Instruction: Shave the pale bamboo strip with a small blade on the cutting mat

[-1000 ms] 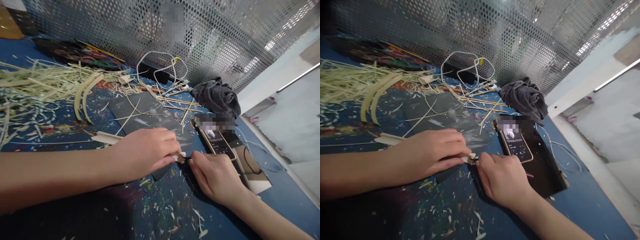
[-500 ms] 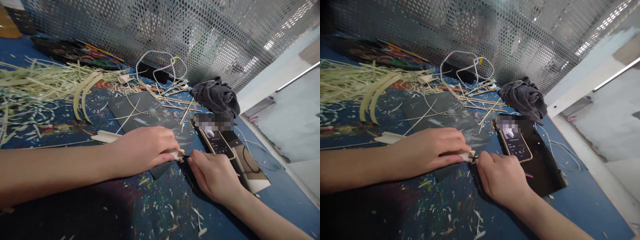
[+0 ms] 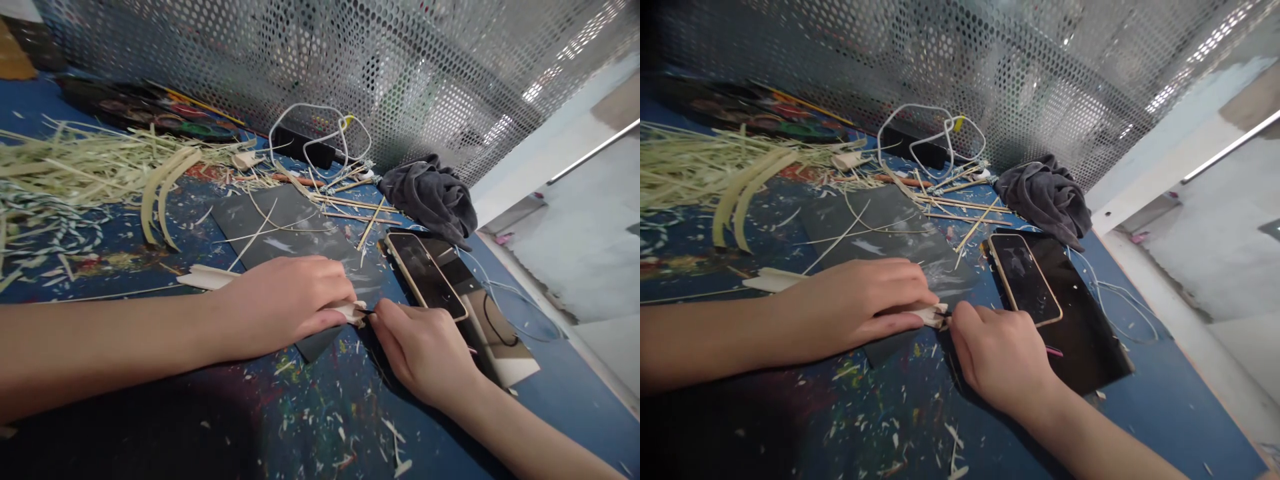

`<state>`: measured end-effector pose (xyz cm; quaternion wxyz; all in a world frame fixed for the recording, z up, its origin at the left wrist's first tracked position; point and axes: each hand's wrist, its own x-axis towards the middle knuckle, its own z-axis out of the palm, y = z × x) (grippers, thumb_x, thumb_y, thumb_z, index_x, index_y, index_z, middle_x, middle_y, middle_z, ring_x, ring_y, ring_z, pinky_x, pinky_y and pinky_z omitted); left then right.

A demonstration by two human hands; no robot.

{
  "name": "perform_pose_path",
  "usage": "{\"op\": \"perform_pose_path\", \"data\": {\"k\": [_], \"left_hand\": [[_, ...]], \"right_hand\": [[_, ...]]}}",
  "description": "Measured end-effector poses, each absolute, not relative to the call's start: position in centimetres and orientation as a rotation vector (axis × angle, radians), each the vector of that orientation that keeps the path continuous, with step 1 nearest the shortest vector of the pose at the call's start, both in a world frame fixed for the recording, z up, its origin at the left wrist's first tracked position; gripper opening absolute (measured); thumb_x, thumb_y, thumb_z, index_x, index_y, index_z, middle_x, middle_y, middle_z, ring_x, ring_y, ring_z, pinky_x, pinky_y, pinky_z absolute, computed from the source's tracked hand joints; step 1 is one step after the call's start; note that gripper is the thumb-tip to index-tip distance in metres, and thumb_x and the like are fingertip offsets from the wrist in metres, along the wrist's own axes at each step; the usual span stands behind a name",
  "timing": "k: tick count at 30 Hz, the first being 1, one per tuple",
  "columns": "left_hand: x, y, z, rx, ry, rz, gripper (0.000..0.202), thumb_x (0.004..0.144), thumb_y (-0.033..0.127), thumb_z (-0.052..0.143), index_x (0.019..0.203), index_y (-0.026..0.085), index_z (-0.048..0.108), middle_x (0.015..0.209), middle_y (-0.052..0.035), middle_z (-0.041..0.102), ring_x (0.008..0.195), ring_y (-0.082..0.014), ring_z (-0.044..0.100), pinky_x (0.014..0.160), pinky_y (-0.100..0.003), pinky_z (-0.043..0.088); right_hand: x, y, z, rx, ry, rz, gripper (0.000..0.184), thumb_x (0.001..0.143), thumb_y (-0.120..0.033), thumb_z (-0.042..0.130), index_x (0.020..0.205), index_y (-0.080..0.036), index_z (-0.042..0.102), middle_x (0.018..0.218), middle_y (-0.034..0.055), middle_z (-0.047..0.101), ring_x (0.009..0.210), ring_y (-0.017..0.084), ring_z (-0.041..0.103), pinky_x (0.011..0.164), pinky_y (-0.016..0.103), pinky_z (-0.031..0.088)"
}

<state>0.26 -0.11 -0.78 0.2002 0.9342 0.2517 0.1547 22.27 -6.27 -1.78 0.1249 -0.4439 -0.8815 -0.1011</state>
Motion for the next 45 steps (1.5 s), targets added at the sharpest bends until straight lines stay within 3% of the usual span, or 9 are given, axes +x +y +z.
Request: {"op": "perform_pose_path", "data": {"k": [16,23,45], "left_hand": [[0.1,0.1,-1.7,2.631,0.637,0.569,0.016,0.095,0.029,0.054,0.102,0.022,0.067,0.098,-0.0021,0.066,0.088,-0.0183,0.061,0.071,-0.027,0.043],[0.2,0.1,-1.5,2.631,0.653,0.546,0.014,0.094,0.029,0.056,0.102,0.022,0.066,0.098,-0.0020,0.067,0.087,-0.0184,0.060,0.071,-0.027,0.042],[0.3,0.1,-1.5,2.629,0.661,0.525,0.012,0.093,0.027,0.060,0.101,0.021,0.067,0.097,-0.0022,0.066,0.086,-0.0188,0.061,0.070,-0.027,0.041]], "right_hand": [[21.9,-6.3,-1.2,-1.381,-2.716,-0.244,0.030,0.097,-0.021,0.035,0.073,-0.020,0.052,0.051,-0.0021,0.058,0.036,0.014,0.047,0.045,0.031,0.014],[22.4,-6.6,-1.7,-1.246,-2.554,-0.298,0.033,0.099,-0.019,0.035,0.069,-0.020,0.049,0.053,-0.0025,0.054,0.041,0.012,0.048,0.045,0.029,0.022],[22.5,-6.3,-1.5,-1.274,-2.645,-0.264,0.035,0.101,-0.022,0.033,0.069,-0.021,0.049,0.051,-0.0034,0.052,0.039,0.012,0.045,0.045,0.031,0.021]]}}
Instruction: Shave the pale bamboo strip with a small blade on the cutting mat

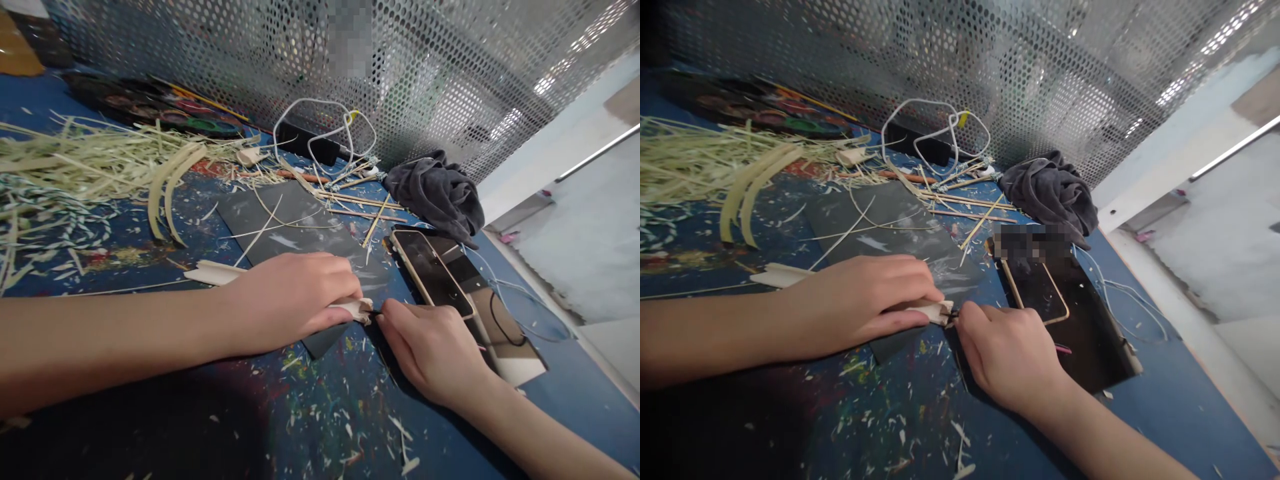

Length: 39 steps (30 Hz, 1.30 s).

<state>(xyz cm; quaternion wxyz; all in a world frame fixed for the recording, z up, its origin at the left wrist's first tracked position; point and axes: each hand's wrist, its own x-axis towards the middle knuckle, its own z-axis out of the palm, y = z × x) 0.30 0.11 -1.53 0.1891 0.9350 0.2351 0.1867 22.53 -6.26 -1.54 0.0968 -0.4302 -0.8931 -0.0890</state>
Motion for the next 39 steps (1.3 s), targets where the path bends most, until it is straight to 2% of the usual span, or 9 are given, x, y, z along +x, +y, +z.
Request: {"op": "perform_pose_path", "data": {"k": [5,8,10,16,21,22,24,27,39], "left_hand": [[0.0,0.1,-1.5,2.631,0.648,0.514,0.013,0.094,0.028,0.058,0.100,0.021,0.066,0.096,-0.0020,0.065,0.085,-0.0187,0.060,0.069,-0.027,0.041],[0.0,0.2,-1.7,2.650,0.634,0.531,0.013,0.094,0.029,0.057,0.101,0.021,0.066,0.096,-0.0017,0.065,0.086,-0.0187,0.059,0.069,-0.027,0.041],[0.1,0.2,-1.8,2.656,0.638,0.525,0.013,0.095,0.029,0.057,0.101,0.021,0.065,0.096,-0.0017,0.065,0.086,-0.0186,0.059,0.069,-0.027,0.041],[0.2,0.2,-1.6,2.654,0.645,0.512,0.013,0.094,0.028,0.057,0.102,0.021,0.065,0.097,-0.0017,0.065,0.086,-0.0187,0.059,0.070,-0.027,0.041],[0.0,0.2,-1.8,2.662,0.631,0.539,0.013,0.094,0.029,0.056,0.101,0.021,0.064,0.095,-0.0016,0.065,0.085,-0.0187,0.059,0.069,-0.027,0.041],[0.0,0.2,-1.9,2.666,0.626,0.544,0.014,0.094,0.030,0.056,0.101,0.021,0.064,0.094,-0.0017,0.065,0.084,-0.0186,0.059,0.069,-0.027,0.040],[0.0,0.2,-2.0,2.674,0.618,0.554,0.014,0.095,0.030,0.055,0.100,0.021,0.064,0.094,-0.0018,0.064,0.084,-0.0186,0.059,0.068,-0.027,0.040],[0.1,0.3,-2.1,2.679,0.616,0.557,0.014,0.095,0.031,0.055,0.101,0.021,0.064,0.095,-0.0016,0.064,0.085,-0.0187,0.059,0.069,-0.027,0.041],[0.2,0.4,-1.9,2.669,0.630,0.537,0.012,0.093,0.029,0.059,0.100,0.021,0.065,0.094,-0.0009,0.065,0.085,-0.0186,0.060,0.069,-0.027,0.041]], "right_hand": [[22.6,-6.2,-1.2,-1.253,-2.421,-0.600,0.038,0.101,-0.023,0.036,0.065,-0.021,0.049,0.052,-0.0002,0.051,0.050,0.015,0.045,0.050,0.030,0.026],[22.6,-5.9,-1.1,-1.393,-2.407,-0.723,0.035,0.099,-0.021,0.038,0.066,-0.021,0.050,0.055,0.0021,0.053,0.062,0.020,0.052,0.065,0.032,0.036],[22.7,-5.6,-1.2,-1.472,-2.414,-0.710,0.035,0.099,-0.020,0.038,0.067,-0.020,0.050,0.055,0.0026,0.053,0.063,0.022,0.053,0.073,0.035,0.040],[22.9,-5.2,-1.7,-1.405,-2.483,-0.635,0.035,0.100,-0.022,0.036,0.068,-0.020,0.049,0.055,0.0030,0.051,0.061,0.022,0.050,0.061,0.032,0.040],[22.4,-5.6,-1.1,-1.258,-2.504,-0.542,0.036,0.099,-0.017,0.037,0.066,-0.018,0.054,0.054,0.0018,0.051,0.059,0.019,0.049,0.082,0.036,0.044],[22.3,-5.7,-1.0,-1.215,-2.502,-0.521,0.037,0.098,-0.016,0.037,0.065,-0.018,0.054,0.053,0.0017,0.051,0.058,0.019,0.048,0.081,0.036,0.044],[22.1,-5.9,-0.8,-1.142,-2.505,-0.487,0.037,0.097,-0.015,0.037,0.064,-0.018,0.054,0.053,0.0017,0.052,0.056,0.018,0.046,0.069,0.033,0.041],[22.1,-6.0,-0.9,-1.129,-2.536,-0.456,0.038,0.096,-0.015,0.038,0.062,-0.019,0.052,0.052,0.0011,0.050,0.051,0.017,0.042,0.053,0.032,0.030],[22.4,-5.9,-1.4,-1.153,-2.581,-0.427,0.038,0.098,-0.017,0.036,0.063,-0.020,0.050,0.052,0.0004,0.051,0.051,0.016,0.043,0.053,0.031,0.028]]}}
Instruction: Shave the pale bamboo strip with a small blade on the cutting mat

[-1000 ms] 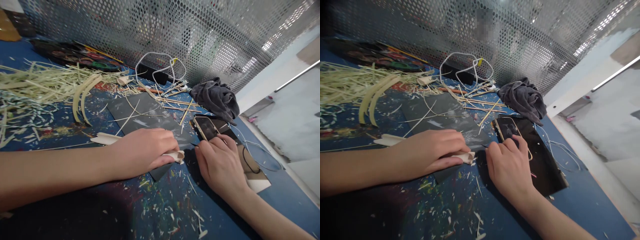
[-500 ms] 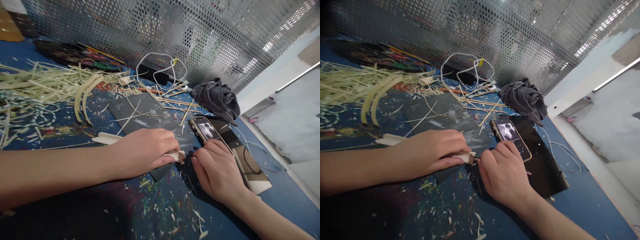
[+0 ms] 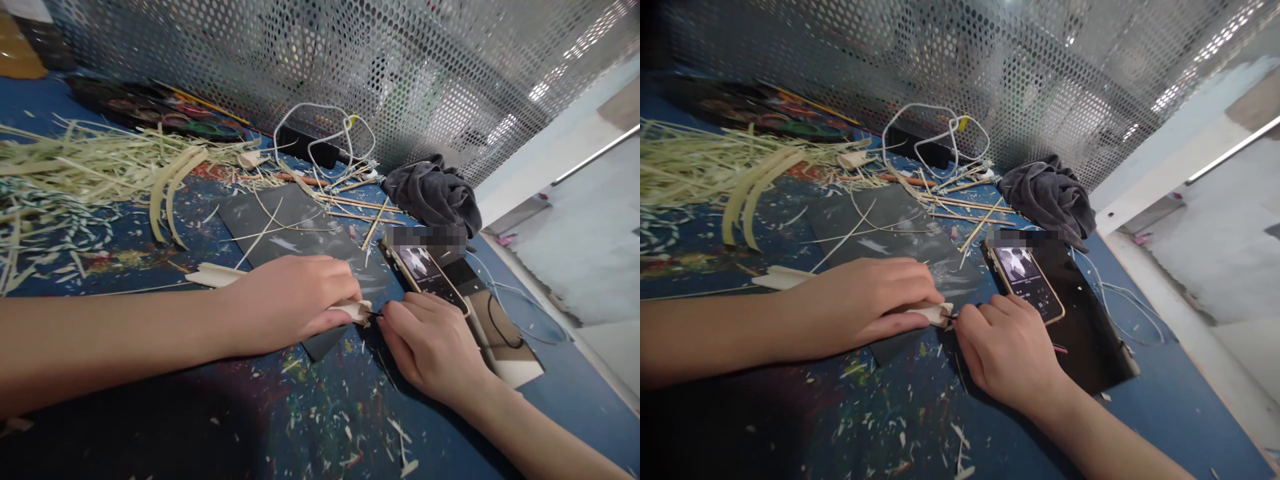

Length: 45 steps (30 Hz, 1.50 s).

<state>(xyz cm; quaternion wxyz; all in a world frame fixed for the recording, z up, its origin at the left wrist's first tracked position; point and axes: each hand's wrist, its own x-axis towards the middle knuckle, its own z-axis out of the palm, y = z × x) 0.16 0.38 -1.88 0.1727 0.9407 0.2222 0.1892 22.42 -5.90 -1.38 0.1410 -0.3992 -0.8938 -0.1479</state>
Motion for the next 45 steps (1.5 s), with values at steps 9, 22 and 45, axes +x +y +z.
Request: {"op": "perform_pose_path", "data": {"k": [9,22,45], "left_hand": [[0.4,-0.1,-0.6,2.663,0.701,0.374,0.014,0.093,0.026,0.060,0.103,0.019,0.067,0.096,-0.0030,0.064,0.089,-0.0202,0.061,0.073,-0.029,0.043],[0.4,-0.1,-0.2,2.642,0.716,0.379,0.014,0.094,0.028,0.057,0.101,0.019,0.066,0.099,-0.0036,0.066,0.089,-0.0187,0.062,0.073,-0.027,0.043],[0.1,1.1,-1.7,2.725,0.536,0.562,0.022,0.098,0.034,0.051,0.104,0.020,0.067,0.095,-0.0042,0.065,0.089,-0.0190,0.060,0.074,-0.028,0.044]], "right_hand": [[22.4,-5.8,-0.9,-1.345,-2.704,-0.337,0.037,0.100,-0.023,0.030,0.072,-0.019,0.054,0.052,0.0011,0.052,0.046,0.016,0.044,0.050,0.032,0.020],[21.3,-5.9,1.4,-1.582,-2.970,-0.194,0.034,0.099,-0.027,0.032,0.082,-0.017,0.060,0.055,0.0023,0.060,0.042,0.014,0.038,0.050,0.032,0.009],[22.6,-5.7,-1.0,-1.221,-2.591,-0.431,0.039,0.100,-0.020,0.031,0.068,-0.019,0.053,0.052,0.0001,0.055,0.047,0.014,0.045,0.052,0.032,0.019]]}}
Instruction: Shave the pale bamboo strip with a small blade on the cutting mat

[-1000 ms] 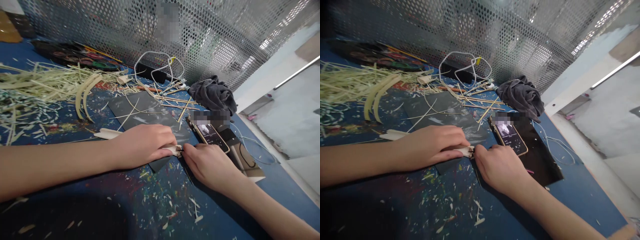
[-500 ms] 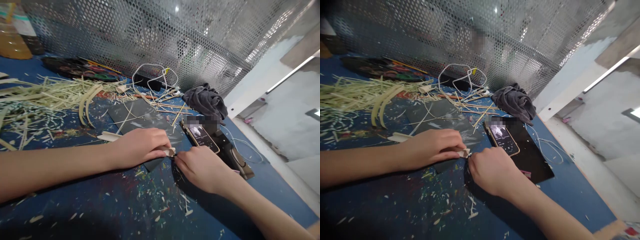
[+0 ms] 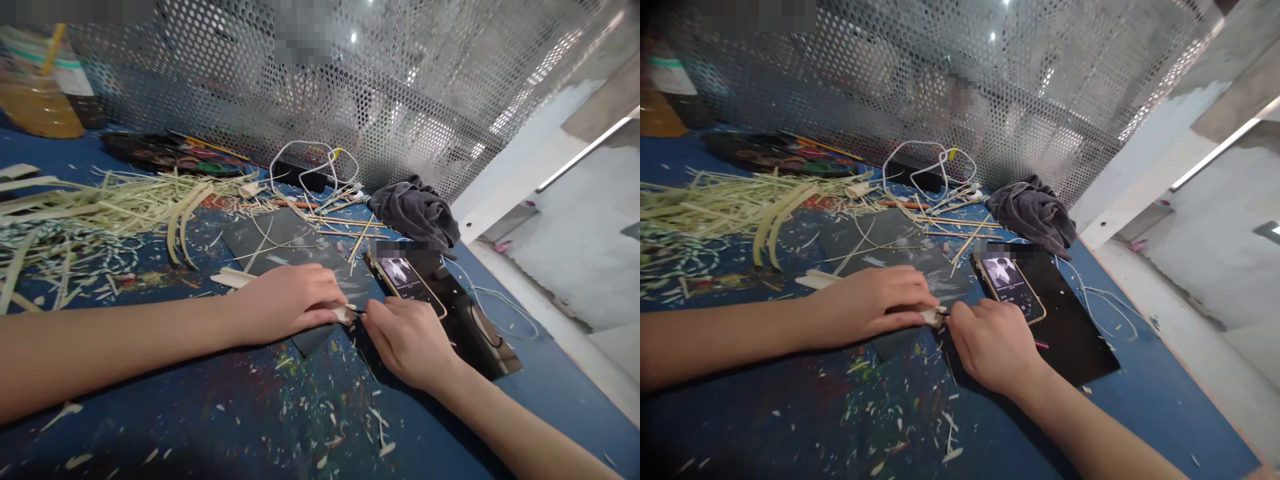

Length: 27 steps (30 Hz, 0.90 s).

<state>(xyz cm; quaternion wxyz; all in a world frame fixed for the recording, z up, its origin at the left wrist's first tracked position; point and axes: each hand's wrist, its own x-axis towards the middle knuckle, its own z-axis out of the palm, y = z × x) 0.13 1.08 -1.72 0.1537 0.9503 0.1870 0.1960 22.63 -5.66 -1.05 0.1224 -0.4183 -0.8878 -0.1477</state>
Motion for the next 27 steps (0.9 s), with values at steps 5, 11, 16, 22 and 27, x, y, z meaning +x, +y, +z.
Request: {"op": "perform_pose_path", "data": {"k": [5,11,16,22,27], "left_hand": [[0.14,0.79,-1.32,2.723,0.589,0.517,0.021,0.097,0.030,0.051,0.106,0.021,0.068,0.099,-0.0047,0.063,0.090,-0.0190,0.060,0.075,-0.028,0.045],[0.29,0.69,-0.94,2.718,0.615,0.448,0.019,0.096,0.029,0.053,0.103,0.021,0.068,0.098,-0.0045,0.063,0.091,-0.0194,0.058,0.077,-0.028,0.045],[0.38,0.81,-1.09,2.713,0.609,0.452,0.018,0.096,0.028,0.054,0.103,0.019,0.068,0.097,-0.0049,0.062,0.090,-0.0197,0.058,0.076,-0.028,0.044],[0.26,1.09,-1.76,2.685,0.556,0.549,0.024,0.099,0.033,0.047,0.104,0.022,0.068,0.096,-0.0036,0.062,0.089,-0.0188,0.057,0.076,-0.028,0.043],[0.25,1.12,-1.66,2.710,0.585,0.484,0.023,0.099,0.031,0.049,0.103,0.021,0.069,0.097,-0.0040,0.061,0.089,-0.0189,0.056,0.075,-0.027,0.042]], "right_hand": [[22.69,-5.56,-1.37,-1.280,-2.616,-0.414,0.038,0.100,-0.021,0.031,0.069,-0.018,0.054,0.052,0.0005,0.055,0.047,0.014,0.046,0.051,0.032,0.018],[22.52,-5.39,-1.23,-1.421,-2.664,-0.373,0.040,0.100,-0.025,0.028,0.072,-0.019,0.056,0.053,0.0024,0.057,0.046,0.016,0.047,0.051,0.033,0.015],[22.34,-5.37,-0.76,-1.436,-2.787,-0.329,0.039,0.100,-0.028,0.029,0.074,-0.020,0.057,0.052,0.0022,0.057,0.044,0.017,0.045,0.051,0.033,0.014],[22.82,-5.43,-1.23,-1.253,-2.646,-0.367,0.040,0.100,-0.021,0.030,0.068,-0.019,0.054,0.052,0.0007,0.054,0.047,0.015,0.047,0.051,0.032,0.021],[22.82,-5.42,-1.52,-1.279,-2.625,-0.370,0.038,0.100,-0.020,0.032,0.070,-0.018,0.054,0.052,0.0002,0.053,0.048,0.015,0.047,0.051,0.032,0.022]]}}
